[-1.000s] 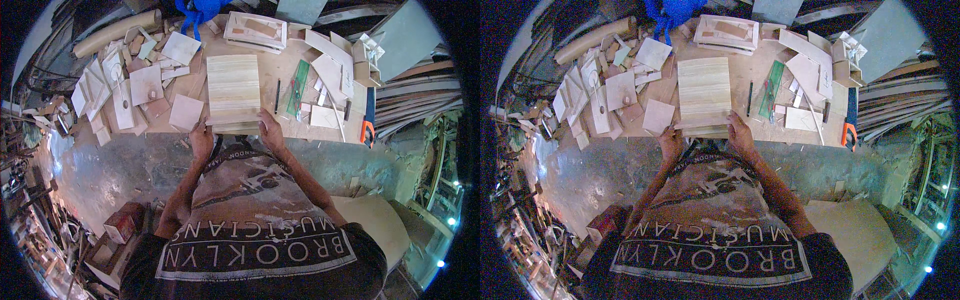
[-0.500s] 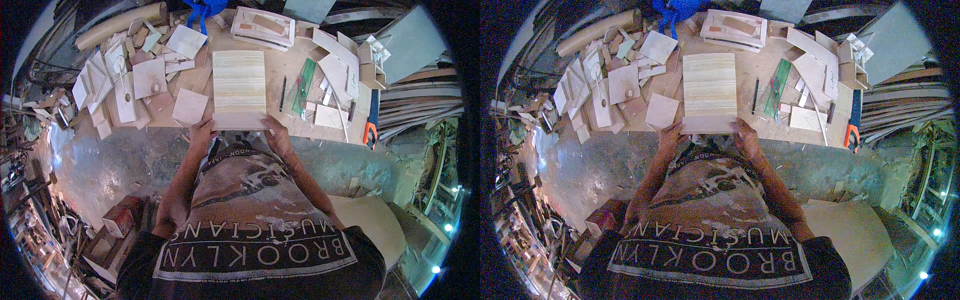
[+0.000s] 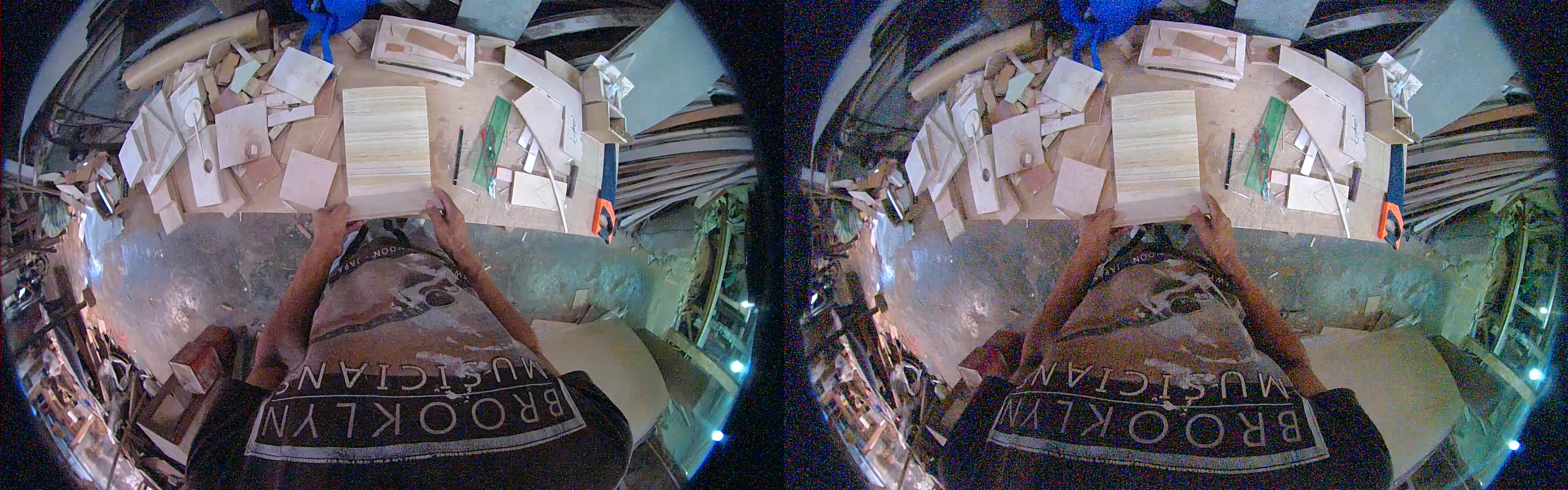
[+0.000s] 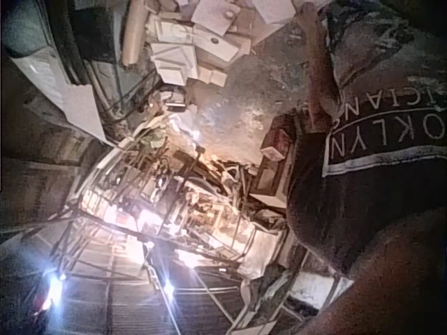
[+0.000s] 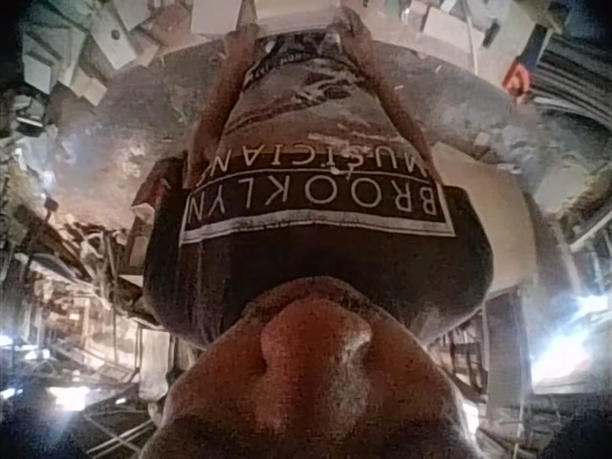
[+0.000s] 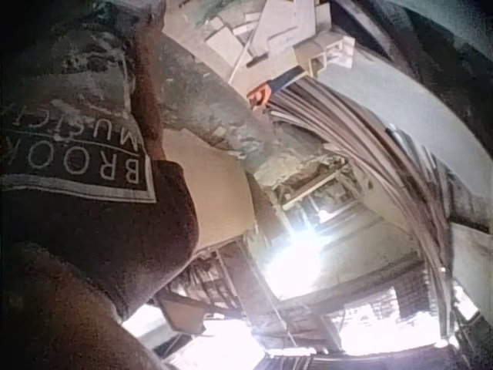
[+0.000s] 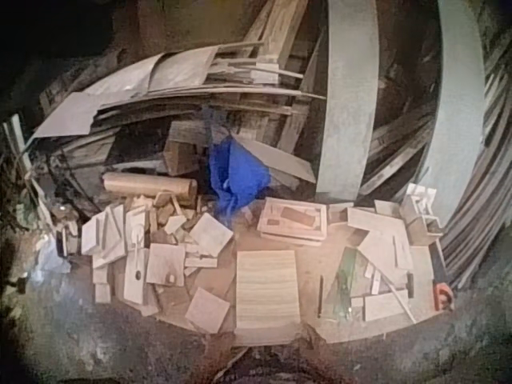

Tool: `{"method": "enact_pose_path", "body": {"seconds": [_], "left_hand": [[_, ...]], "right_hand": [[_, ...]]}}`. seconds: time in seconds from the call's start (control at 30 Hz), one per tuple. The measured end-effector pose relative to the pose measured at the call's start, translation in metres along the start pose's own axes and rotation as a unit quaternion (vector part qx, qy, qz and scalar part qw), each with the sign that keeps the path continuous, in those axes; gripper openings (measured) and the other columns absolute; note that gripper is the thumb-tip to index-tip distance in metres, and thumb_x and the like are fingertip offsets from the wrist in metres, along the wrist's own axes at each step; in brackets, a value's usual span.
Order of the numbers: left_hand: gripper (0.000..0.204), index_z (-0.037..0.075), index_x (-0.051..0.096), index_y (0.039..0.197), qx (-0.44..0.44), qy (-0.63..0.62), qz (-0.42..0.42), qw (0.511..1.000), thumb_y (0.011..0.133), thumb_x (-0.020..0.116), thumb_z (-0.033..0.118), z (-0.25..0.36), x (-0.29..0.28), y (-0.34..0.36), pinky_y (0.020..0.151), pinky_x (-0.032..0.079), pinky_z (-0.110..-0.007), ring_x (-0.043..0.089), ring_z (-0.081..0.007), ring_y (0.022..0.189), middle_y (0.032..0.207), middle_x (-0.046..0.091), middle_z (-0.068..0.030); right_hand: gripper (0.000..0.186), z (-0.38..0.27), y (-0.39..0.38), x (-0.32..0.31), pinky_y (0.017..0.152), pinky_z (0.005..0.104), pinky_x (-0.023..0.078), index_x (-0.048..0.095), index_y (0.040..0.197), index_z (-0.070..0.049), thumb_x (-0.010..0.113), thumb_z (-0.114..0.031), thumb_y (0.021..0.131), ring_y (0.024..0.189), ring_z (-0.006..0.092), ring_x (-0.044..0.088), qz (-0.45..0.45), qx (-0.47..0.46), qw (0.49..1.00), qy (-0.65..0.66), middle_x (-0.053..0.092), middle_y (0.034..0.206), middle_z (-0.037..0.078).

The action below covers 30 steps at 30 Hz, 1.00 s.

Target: Using a hand saw to cut a piece of wood and inspecting various wood scraps on a workbench.

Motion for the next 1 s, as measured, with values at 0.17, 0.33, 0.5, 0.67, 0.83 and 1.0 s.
{"method": "enact_pose_path", "body": {"seconds": [0.17, 0.33, 0.5, 0.67, 0.83, 1.0], "left_hand": [[0.036, -0.018, 0.054, 0.108, 0.018, 0.011, -0.045, 0.999, 0.086, 0.053, 0.011, 0.001, 0.006, 0.0, 0.068, 0.061, -0.034, 0.065, -0.0289, 0.083, 0.101, 0.061, -0.0205], [0.038, -0.013, 0.052, 0.12, 0.247, 0.237, -0.166, 0.925, 0.087, 0.051, 0.008, 0.02, 0.017, -0.011, 0.07, 0.06, -0.034, 0.065, -0.0258, 0.084, 0.102, 0.062, -0.0169], [0.023, -0.005, 0.061, 0.107, 0.124, 0.192, -0.04, 0.973, 0.086, 0.056, 0.004, 0.017, 0.006, -0.021, 0.066, 0.053, -0.032, 0.061, -0.0165, 0.067, 0.073, 0.062, -0.0019], [0.038, 0.007, 0.057, 0.126, 0.057, 0.111, -0.051, 0.991, 0.089, 0.05, 0.003, -0.025, -0.019, 0.008, 0.066, 0.058, -0.03, 0.063, -0.0163, 0.083, 0.102, 0.065, -0.0071], [0.037, 0.007, 0.055, 0.127, 0.073, 0.097, -0.053, 0.991, 0.09, 0.051, 0.006, -0.007, -0.013, -0.005, 0.067, 0.058, -0.031, 0.064, -0.018, 0.087, 0.107, 0.064, -0.0069], [0.042, 0.006, 0.052, 0.131, 0.06, 0.047, -0.063, 0.995, 0.09, 0.055, 0.007, 0.021, 0.008, -0.025, 0.072, 0.057, -0.031, 0.063, -0.0176, 0.093, 0.11, 0.063, -0.0085]], "right_hand": [[0.051, 0.003, -0.002, 0.003, 0.088, 0.0345, 0.048, 0.043, 0.133, 0.002, 0.056, -0.027, 0.093, 0.101, 0.0269, 0.061, -0.022, 0.061, 0.998, 0.029, 0.062, 0.11, 0.023], [0.048, 0.031, -0.003, 0.015, 0.093, 0.0314, 0.045, 0.044, 0.132, 0.006, 0.06, -0.014, 0.09, 0.108, 0.0233, 0.058, 0.002, -0.039, 0.993, 0.109, 0.061, 0.117, 0.02], [0.049, 0.059, -0.005, 0.014, 0.096, 0.0319, 0.045, 0.043, 0.134, 0.004, 0.057, -0.001, 0.087, 0.107, 0.0202, 0.058, -0.005, 0.082, 0.989, 0.121, 0.061, 0.118, 0.015], [0.051, 0.067, -0.003, 0.027, 0.093, 0.0295, 0.046, 0.045, 0.135, 0.001, 0.055, 0.005, 0.085, 0.105, 0.018, 0.059, -0.043, 0.074, 0.971, 0.224, 0.061, 0.117, 0.013], [0.051, 0.064, -0.002, 0.025, 0.09, 0.0276, 0.047, 0.047, 0.133, 0.0, 0.056, 0.005, 0.084, 0.102, 0.0163, 0.059, -0.032, 0.071, 0.961, 0.264, 0.062, 0.115, 0.012], [0.043, 0.042, 0.005, 0.002, 0.085, 0.0277, 0.049, 0.054, 0.125, 0.001, 0.058, 0.004, 0.083, 0.096, 0.0156, 0.06, 0.025, 0.066, 0.971, 0.227, 0.064, 0.108, 0.009]]}}
Point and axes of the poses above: each hand's wrist, its own y-axis towards the middle knuckle, its own x-axis out of the palm, z = x × y, the point moved 10 cm from there along y, towards the middle knuckle
